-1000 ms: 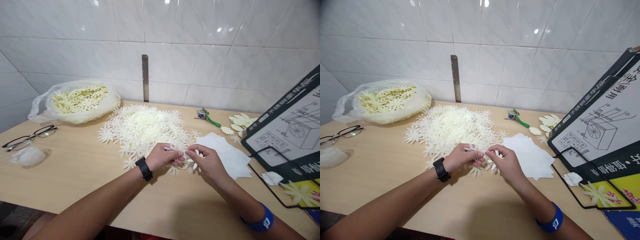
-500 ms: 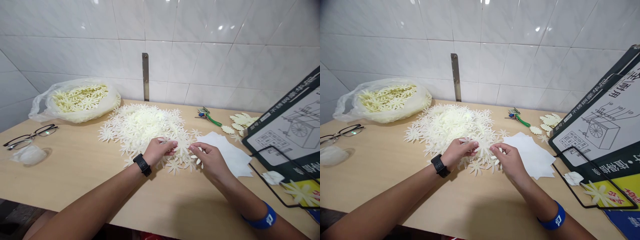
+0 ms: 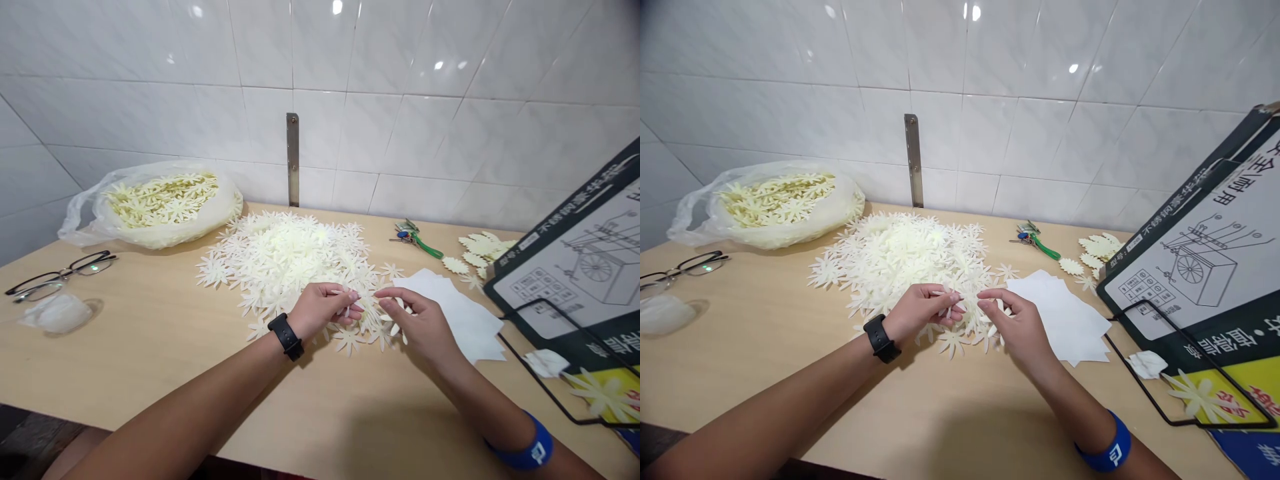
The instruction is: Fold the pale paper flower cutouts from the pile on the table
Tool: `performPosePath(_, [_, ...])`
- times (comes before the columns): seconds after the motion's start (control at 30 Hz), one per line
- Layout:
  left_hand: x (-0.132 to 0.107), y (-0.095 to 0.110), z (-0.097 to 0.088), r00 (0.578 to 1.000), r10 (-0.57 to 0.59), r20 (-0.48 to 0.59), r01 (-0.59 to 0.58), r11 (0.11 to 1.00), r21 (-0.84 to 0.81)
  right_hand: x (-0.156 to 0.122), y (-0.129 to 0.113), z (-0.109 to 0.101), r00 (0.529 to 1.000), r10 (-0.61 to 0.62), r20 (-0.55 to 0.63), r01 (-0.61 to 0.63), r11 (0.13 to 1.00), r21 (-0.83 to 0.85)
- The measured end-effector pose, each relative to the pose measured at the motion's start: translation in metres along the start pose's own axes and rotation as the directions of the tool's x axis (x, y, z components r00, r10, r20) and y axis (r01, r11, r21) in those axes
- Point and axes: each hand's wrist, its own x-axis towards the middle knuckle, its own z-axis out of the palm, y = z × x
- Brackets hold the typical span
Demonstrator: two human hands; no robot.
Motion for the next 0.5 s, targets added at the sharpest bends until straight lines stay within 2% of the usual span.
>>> performPosePath(0.07, [0.001, 0.001, -0.003, 0.997, 0.062, -0.043, -0.058, 0.994, 0.097, -0.001, 0.001, 0.001, 0.999, 0.021, 0.031, -0.023, 0.999, 0.048])
performPosePath(0.13, [0.003, 0.004, -0.008, 0.963, 0.225, -0.15, -0.18, 0.947, 0.265, -0.001, 0.002, 0.001, 0.993, 0.081, 0.081, -0.09, 0.989, 0.117])
performPosePath(0.17, [0.003, 0.005, -0.01, 0.919, 0.34, -0.202, -0.251, 0.896, 0.366, -0.001, 0.002, 0.0, 0.988, 0.111, 0.11, -0.128, 0.979, 0.158])
performPosePath(0.2, [0.003, 0.007, -0.013, 0.857, 0.459, -0.235, -0.316, 0.828, 0.463, -0.001, 0.002, 0.0, 0.98, 0.139, 0.143, -0.166, 0.966, 0.2])
performPosePath(0.27, [0.002, 0.009, -0.014, 0.742, 0.63, -0.23, -0.404, 0.694, 0.596, -0.002, 0.001, 0.0, 0.965, 0.166, 0.201, -0.218, 0.937, 0.272])
performPosePath(0.3, [0.0, 0.01, -0.013, 0.725, 0.659, -0.199, -0.426, 0.656, 0.623, -0.003, 0.0, 0.0, 0.964, 0.155, 0.214, -0.215, 0.931, 0.296])
performPosePath(0.33, [-0.002, 0.009, -0.01, 0.747, 0.645, -0.164, -0.432, 0.657, 0.618, -0.004, 0.0, 0.0, 0.968, 0.129, 0.216, -0.193, 0.932, 0.308])
performPosePath(0.37, [-0.004, 0.008, -0.006, 0.796, 0.592, -0.125, -0.423, 0.692, 0.586, -0.005, -0.001, 0.001, 0.974, 0.095, 0.206, -0.156, 0.939, 0.307])
performPosePath(0.43, [-0.009, 0.004, 0.005, 0.917, 0.399, -0.024, -0.345, 0.819, 0.459, -0.006, -0.002, 0.003, 0.986, 0.032, 0.164, -0.076, 0.959, 0.274])
performPosePath(0.47, [-0.011, 0.001, 0.01, 0.952, 0.304, 0.037, -0.294, 0.871, 0.393, -0.007, -0.002, 0.004, 0.991, 0.012, 0.137, -0.047, 0.966, 0.255])
performPosePath(0.5, [-0.013, -0.001, 0.015, 0.968, 0.236, 0.083, -0.25, 0.908, 0.336, -0.007, -0.002, 0.005, 0.993, -0.005, 0.116, -0.023, 0.97, 0.241])
